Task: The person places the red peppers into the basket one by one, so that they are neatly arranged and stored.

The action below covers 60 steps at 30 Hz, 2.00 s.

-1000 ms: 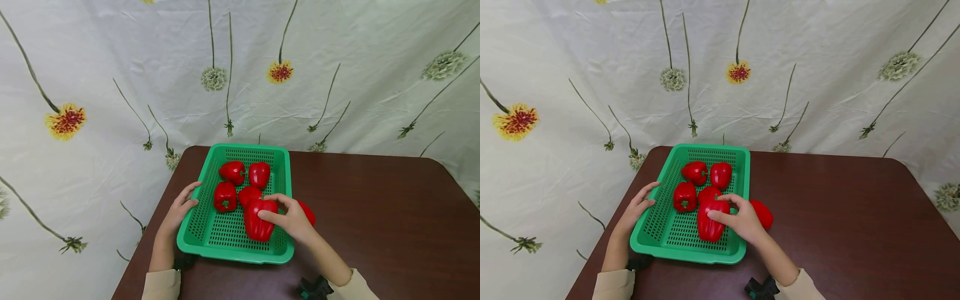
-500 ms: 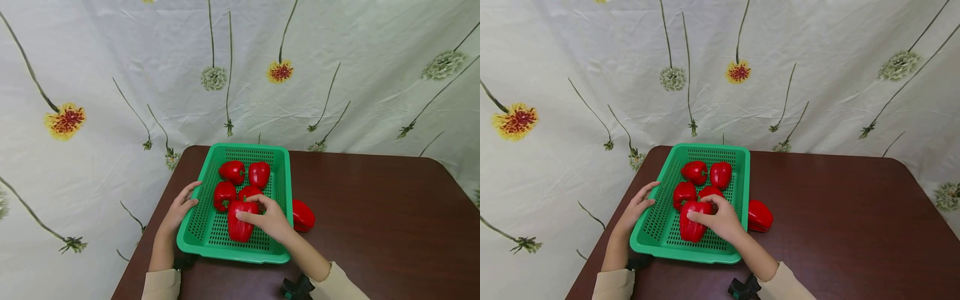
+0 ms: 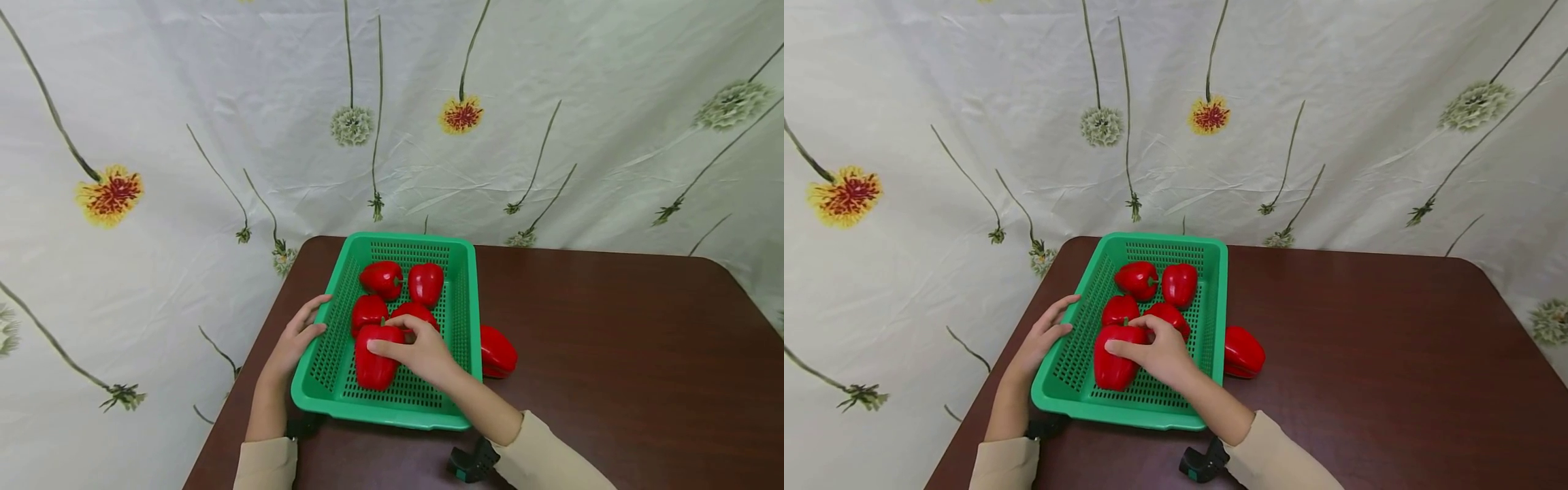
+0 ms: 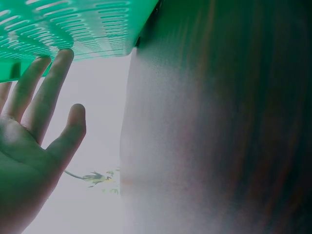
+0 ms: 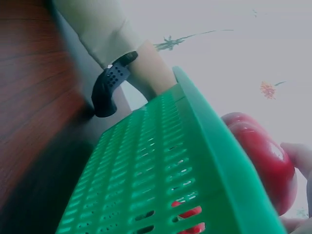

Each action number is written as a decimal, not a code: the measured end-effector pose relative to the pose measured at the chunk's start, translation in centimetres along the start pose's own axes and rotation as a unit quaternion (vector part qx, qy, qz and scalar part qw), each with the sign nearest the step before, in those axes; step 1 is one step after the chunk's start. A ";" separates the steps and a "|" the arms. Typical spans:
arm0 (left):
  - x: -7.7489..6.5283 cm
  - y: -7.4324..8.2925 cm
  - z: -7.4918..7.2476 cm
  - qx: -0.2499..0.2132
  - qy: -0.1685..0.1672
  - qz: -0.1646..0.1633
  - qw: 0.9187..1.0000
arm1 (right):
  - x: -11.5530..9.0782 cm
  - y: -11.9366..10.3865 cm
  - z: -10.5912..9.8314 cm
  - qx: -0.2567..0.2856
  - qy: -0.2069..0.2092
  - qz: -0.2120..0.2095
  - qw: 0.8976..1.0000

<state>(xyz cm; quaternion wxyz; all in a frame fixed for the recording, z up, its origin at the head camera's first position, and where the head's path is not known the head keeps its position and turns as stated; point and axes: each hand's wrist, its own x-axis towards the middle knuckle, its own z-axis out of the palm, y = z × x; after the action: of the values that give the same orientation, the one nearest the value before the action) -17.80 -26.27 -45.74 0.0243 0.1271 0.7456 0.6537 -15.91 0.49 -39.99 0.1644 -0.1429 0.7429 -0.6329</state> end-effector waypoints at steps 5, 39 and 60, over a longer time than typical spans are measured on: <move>0.1 -0.1 0.1 -0.012 -0.005 0.003 1.000 | 0.2 -0.1 0.3 -0.021 0.002 0.010 1.000; 0.1 0.1 0.0 0.037 0.008 0.003 0.999 | 1.6 2.9 3.3 -0.160 0.006 0.027 0.987; 0.2 0.1 0.1 0.037 0.008 0.001 0.999 | 1.6 3.0 3.4 -0.188 -0.031 0.047 0.981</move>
<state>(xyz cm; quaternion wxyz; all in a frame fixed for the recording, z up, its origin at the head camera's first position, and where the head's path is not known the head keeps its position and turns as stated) -17.91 -26.10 -45.61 0.0125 0.1233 0.7695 0.6265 -15.88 -2.76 -43.52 0.1877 -0.1557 0.8490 -0.4687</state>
